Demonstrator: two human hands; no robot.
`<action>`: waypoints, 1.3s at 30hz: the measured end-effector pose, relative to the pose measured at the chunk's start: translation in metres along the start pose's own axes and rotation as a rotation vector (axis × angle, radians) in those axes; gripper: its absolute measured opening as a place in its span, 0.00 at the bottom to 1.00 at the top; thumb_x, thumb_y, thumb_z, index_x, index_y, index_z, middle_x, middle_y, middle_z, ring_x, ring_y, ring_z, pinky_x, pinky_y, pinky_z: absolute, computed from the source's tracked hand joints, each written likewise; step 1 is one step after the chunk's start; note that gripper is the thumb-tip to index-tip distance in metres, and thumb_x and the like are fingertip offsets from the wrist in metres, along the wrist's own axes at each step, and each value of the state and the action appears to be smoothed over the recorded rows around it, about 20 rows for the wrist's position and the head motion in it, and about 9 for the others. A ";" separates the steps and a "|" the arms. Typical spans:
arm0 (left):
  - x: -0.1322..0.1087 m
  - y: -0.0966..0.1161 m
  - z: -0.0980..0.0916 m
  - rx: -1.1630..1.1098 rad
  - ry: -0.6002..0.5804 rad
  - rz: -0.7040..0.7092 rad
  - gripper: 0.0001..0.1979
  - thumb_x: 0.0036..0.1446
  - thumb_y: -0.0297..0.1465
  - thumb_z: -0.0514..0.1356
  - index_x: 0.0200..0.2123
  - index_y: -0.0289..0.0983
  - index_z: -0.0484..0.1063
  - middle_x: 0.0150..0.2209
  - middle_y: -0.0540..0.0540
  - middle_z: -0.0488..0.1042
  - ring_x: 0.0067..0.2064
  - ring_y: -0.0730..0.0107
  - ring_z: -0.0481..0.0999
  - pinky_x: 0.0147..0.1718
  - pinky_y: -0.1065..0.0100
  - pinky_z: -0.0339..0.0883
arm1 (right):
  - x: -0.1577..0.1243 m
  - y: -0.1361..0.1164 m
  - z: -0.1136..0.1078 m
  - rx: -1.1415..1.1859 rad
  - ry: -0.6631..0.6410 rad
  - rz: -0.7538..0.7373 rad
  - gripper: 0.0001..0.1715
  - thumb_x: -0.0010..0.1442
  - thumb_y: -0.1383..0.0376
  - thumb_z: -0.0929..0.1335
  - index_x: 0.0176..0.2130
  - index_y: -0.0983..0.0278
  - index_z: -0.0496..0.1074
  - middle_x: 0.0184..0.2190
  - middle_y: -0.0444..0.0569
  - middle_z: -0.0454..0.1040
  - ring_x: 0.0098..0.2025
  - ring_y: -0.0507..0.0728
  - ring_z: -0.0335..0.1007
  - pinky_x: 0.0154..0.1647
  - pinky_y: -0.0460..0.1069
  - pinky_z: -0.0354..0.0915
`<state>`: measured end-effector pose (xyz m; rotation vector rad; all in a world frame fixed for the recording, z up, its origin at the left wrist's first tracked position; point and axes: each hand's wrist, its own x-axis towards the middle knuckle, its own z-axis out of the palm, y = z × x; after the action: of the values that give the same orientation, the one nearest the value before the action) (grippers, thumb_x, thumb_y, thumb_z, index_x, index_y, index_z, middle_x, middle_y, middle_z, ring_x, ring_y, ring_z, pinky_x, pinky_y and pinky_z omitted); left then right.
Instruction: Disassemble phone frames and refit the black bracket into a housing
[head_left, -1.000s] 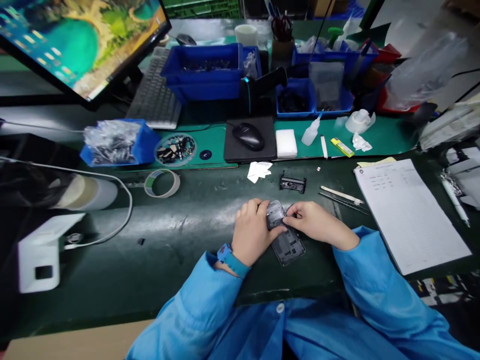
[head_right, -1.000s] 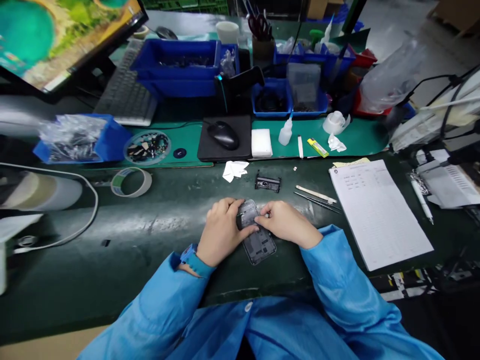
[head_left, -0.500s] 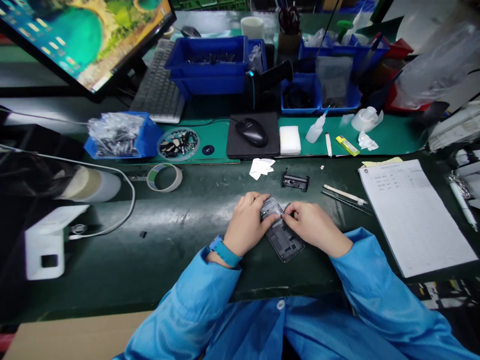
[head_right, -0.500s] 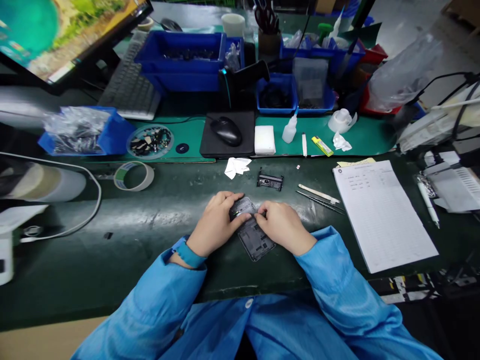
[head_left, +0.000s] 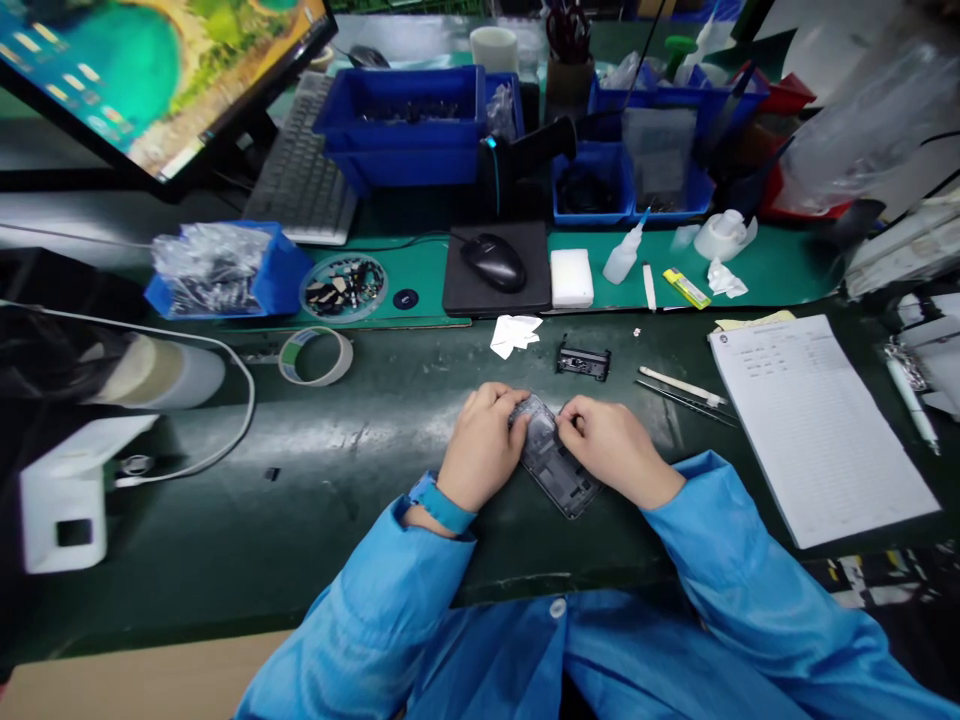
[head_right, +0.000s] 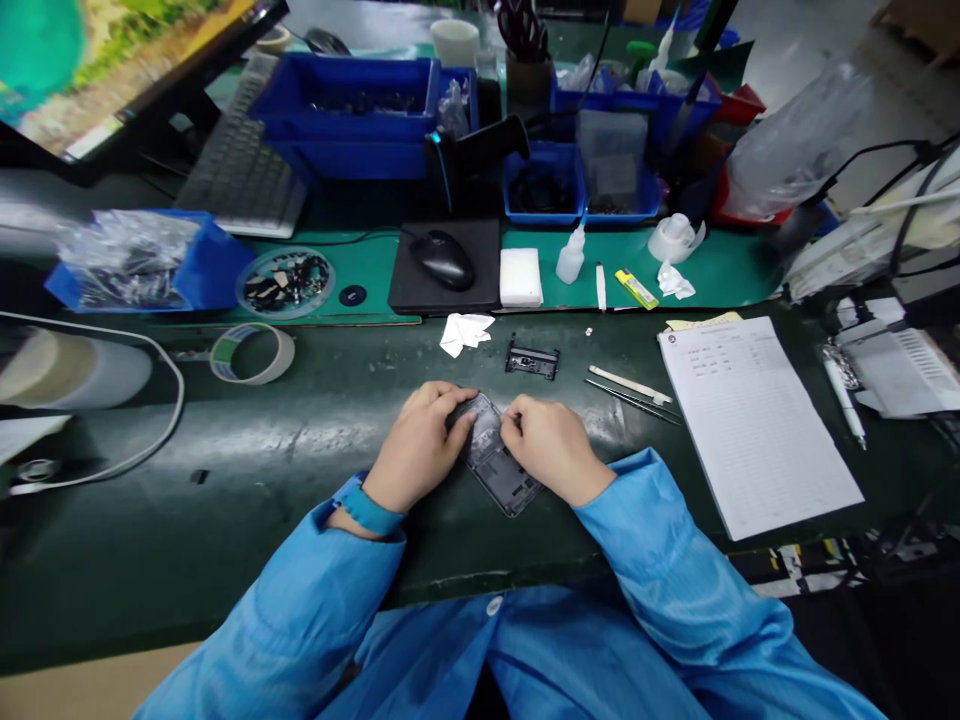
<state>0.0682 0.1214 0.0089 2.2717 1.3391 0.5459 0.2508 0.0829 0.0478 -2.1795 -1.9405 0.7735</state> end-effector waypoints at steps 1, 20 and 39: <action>0.000 0.000 0.000 -0.001 0.002 0.002 0.14 0.64 0.28 0.58 0.51 0.38 0.77 0.45 0.40 0.75 0.48 0.54 0.76 0.53 0.52 0.73 | 0.000 -0.001 0.000 -0.012 -0.001 0.005 0.08 0.64 0.67 0.68 0.37 0.59 0.79 0.27 0.45 0.80 0.32 0.58 0.76 0.29 0.49 0.52; 0.004 0.010 -0.018 -0.626 -0.246 -0.266 0.14 0.62 0.39 0.59 0.49 0.39 0.71 0.30 0.51 0.76 0.31 0.66 0.75 0.33 0.65 0.70 | 0.001 0.022 -0.013 0.917 0.228 -0.159 0.14 0.66 0.53 0.67 0.40 0.59 0.76 0.27 0.43 0.75 0.29 0.54 0.72 0.34 0.50 0.68; 0.001 0.007 -0.019 -0.690 -0.461 -0.247 0.18 0.57 0.29 0.60 0.52 0.41 0.71 0.28 0.54 0.71 0.26 0.70 0.67 0.27 0.68 0.63 | 0.008 0.044 -0.019 0.264 0.088 -0.397 0.04 0.62 0.70 0.74 0.38 0.60 0.81 0.32 0.45 0.78 0.30 0.53 0.73 0.35 0.48 0.68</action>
<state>0.0633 0.1226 0.0289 1.5203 0.9768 0.3025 0.2992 0.0873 0.0440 -1.5849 -2.0014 0.7932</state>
